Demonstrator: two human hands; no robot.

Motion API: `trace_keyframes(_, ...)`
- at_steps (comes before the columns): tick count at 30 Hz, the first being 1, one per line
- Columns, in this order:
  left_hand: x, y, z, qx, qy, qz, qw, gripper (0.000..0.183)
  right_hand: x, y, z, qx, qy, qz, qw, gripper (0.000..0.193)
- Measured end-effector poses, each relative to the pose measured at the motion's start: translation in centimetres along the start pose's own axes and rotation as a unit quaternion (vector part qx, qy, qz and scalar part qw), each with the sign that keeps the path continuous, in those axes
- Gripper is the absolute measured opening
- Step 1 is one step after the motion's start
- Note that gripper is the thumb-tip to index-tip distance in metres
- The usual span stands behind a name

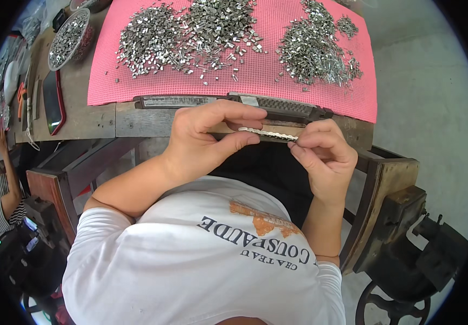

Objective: The person places small metal parts into a jig, then uses a manual press machine to secure them onto a metal strip.

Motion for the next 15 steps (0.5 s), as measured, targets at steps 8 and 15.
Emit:
trace_keyframes(8, -0.3, -0.1, 0.3, 0.025, -0.002, 0.055, 0.998, 0.035, -0.1, 0.9, 0.5, 0.057, 0.013, -0.044, 0.997, 0.034)
trace_keyframes(15, -0.4, -0.1, -0.1, 0.029, -0.017, 0.058, 0.998, 0.037, 0.4, 1.9, 0.4, 0.078, 0.013, -0.035, 0.996, 0.039)
Point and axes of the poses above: each hand's wrist, its own z-axis away from the middle knuckle, its own y-axis out of the back of the hand, x = y × z, the point moved 8 cm from there along -z, towards the middle knuckle, and after that the axes turned 15 degrees about -z, right-handed, at the moved point
